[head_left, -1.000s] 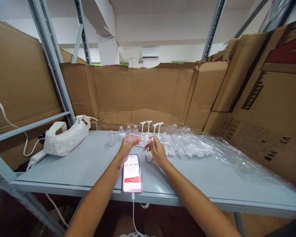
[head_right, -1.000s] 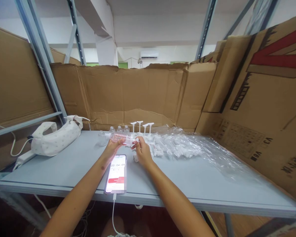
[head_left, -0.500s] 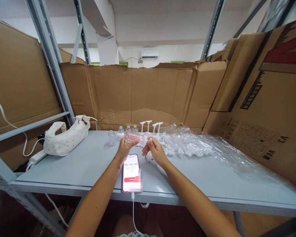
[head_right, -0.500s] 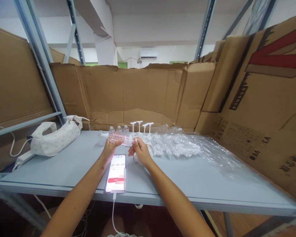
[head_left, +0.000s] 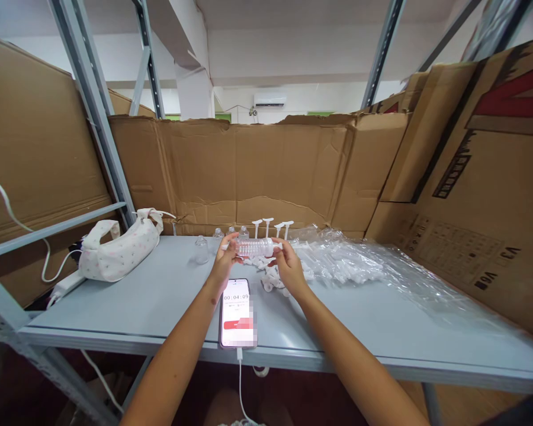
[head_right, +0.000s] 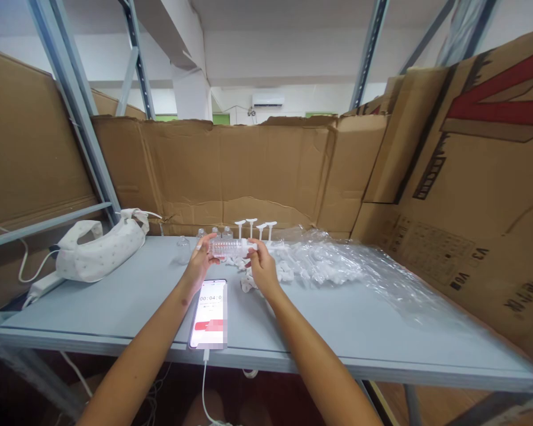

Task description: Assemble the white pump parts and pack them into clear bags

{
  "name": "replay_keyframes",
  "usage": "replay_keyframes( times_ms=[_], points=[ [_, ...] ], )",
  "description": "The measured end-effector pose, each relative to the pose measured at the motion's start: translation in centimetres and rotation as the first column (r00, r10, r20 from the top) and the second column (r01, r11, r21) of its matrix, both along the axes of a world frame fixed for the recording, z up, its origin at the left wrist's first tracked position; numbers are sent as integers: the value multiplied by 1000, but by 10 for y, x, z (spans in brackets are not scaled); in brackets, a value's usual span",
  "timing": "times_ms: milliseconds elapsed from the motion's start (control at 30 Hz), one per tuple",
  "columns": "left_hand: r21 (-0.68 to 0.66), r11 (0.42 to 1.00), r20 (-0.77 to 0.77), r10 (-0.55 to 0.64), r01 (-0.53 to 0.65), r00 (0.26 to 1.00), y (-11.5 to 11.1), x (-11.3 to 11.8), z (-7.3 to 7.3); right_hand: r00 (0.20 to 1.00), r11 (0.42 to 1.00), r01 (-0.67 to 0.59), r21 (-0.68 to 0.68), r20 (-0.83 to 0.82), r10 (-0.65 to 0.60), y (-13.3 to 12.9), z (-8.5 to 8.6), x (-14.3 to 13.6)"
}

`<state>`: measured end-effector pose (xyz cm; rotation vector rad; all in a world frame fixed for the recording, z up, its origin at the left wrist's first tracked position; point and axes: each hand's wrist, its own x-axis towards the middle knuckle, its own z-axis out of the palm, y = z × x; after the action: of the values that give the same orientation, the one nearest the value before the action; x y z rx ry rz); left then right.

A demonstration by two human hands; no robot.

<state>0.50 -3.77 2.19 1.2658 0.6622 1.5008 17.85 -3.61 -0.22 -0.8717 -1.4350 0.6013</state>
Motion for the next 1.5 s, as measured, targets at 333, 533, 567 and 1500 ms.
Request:
replay_keyframes(
  times_ms=[333,533,567,1500],
  points=[
    [-155,957,-240,-278,246,930,-2,3,-4,986,987,135,88,-107,-125,1,9,11],
    [-178,927,-253,-368,330,895,-5,7,-8,988,983,143,113,-71,-136,-6,12,9],
    [-174,927,-244,-366,331,898,-5,7,-8,989,983,140,115,-71,-132,-7,12,8],
    [-132,972,-319,-228,195,920,-1,4,-5,974,998,45,37,-225,-36,1,14,16]
  ],
)
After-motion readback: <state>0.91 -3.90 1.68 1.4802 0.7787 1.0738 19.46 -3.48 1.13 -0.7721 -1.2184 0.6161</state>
